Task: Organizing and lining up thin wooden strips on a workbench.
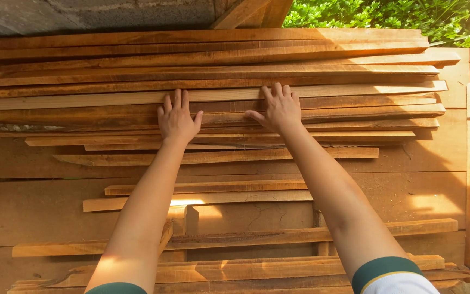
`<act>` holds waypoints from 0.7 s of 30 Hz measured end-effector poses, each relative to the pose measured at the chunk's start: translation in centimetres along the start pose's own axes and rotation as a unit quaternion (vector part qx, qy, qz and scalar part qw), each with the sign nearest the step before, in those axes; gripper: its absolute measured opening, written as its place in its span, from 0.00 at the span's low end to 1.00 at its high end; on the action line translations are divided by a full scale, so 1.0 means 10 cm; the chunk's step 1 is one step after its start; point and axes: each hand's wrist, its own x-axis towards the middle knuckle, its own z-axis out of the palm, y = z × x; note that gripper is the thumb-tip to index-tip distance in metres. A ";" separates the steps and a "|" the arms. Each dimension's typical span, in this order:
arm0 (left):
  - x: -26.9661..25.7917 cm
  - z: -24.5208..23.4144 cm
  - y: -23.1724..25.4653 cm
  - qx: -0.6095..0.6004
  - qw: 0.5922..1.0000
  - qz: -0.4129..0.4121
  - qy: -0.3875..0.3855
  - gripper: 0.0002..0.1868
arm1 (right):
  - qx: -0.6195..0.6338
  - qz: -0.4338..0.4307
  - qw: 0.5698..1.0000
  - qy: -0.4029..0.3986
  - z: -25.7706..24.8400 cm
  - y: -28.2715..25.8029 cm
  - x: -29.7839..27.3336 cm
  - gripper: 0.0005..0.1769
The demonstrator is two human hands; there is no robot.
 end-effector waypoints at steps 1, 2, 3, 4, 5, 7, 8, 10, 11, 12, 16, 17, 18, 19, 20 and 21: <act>0.03 -0.01 0.00 -0.001 1.000 0.001 0.001 0.41 | -0.001 0.001 1.000 0.000 0.00 0.00 0.03 0.48; 0.06 -0.03 0.00 0.018 1.000 0.011 0.001 0.42 | 0.009 0.009 1.000 -0.014 -0.01 0.01 0.06 0.48; 0.09 -0.06 -0.04 0.039 0.999 0.018 0.003 0.44 | 0.020 0.014 0.999 -0.027 -0.03 -0.02 0.12 0.48; 0.09 -0.06 -0.03 0.040 0.999 0.015 0.005 0.44 | 0.020 0.012 0.999 -0.025 -0.01 -0.03 0.11 0.48; 0.08 -0.05 -0.03 0.043 0.999 0.025 0.021 0.42 | 0.028 0.011 0.999 -0.014 0.01 -0.04 0.09 0.44; 0.08 -0.01 -0.06 0.046 0.998 0.034 0.038 0.41 | 0.035 0.011 0.999 -0.003 0.09 -0.05 0.06 0.41; 0.08 0.02 -0.09 0.035 0.996 0.046 0.075 0.39 | 0.045 0.007 0.999 0.026 0.14 -0.04 0.05 0.39; 0.04 0.13 -0.10 0.021 0.992 0.060 0.109 0.36 | 0.053 0.005 0.997 0.050 0.11 -0.02 -0.06 0.36; 0.04 0.15 -0.13 0.001 0.994 0.056 0.094 0.35 | 0.034 -0.010 0.999 0.021 -0.02 -0.05 -0.08 0.38; 0.04 0.16 -0.16 -0.018 0.995 0.053 0.079 0.33 | 0.016 -0.025 1.000 -0.009 -0.14 -0.08 -0.12 0.41; -0.15 0.06 -0.20 -0.017 0.993 0.084 0.084 0.32 | -0.003 -0.050 0.993 0.106 0.33 0.02 -0.08 0.30; -0.20 0.13 -0.23 -0.008 0.994 0.082 0.074 0.31 | 0.004 -0.072 0.995 0.069 0.35 -0.03 -0.20 0.26; -0.26 0.21 -0.27 0.001 0.995 0.081 0.065 0.30 | 0.011 -0.093 0.995 0.033 0.38 -0.09 -0.34 0.24; -0.35 0.23 -0.30 0.001 0.995 0.080 0.067 0.30 | 0.009 -0.093 0.995 0.035 0.54 -0.06 -0.47 0.24; -0.44 0.24 -0.33 -0.011 0.991 0.125 0.052 0.27 | 0.003 -0.126 0.991 0.042 0.70 -0.03 -0.61 0.26; -0.47 0.21 -0.36 -0.020 0.984 0.170 0.044 0.24 | -0.006 -0.156 0.986 0.056 0.82 0.03 -0.69 0.29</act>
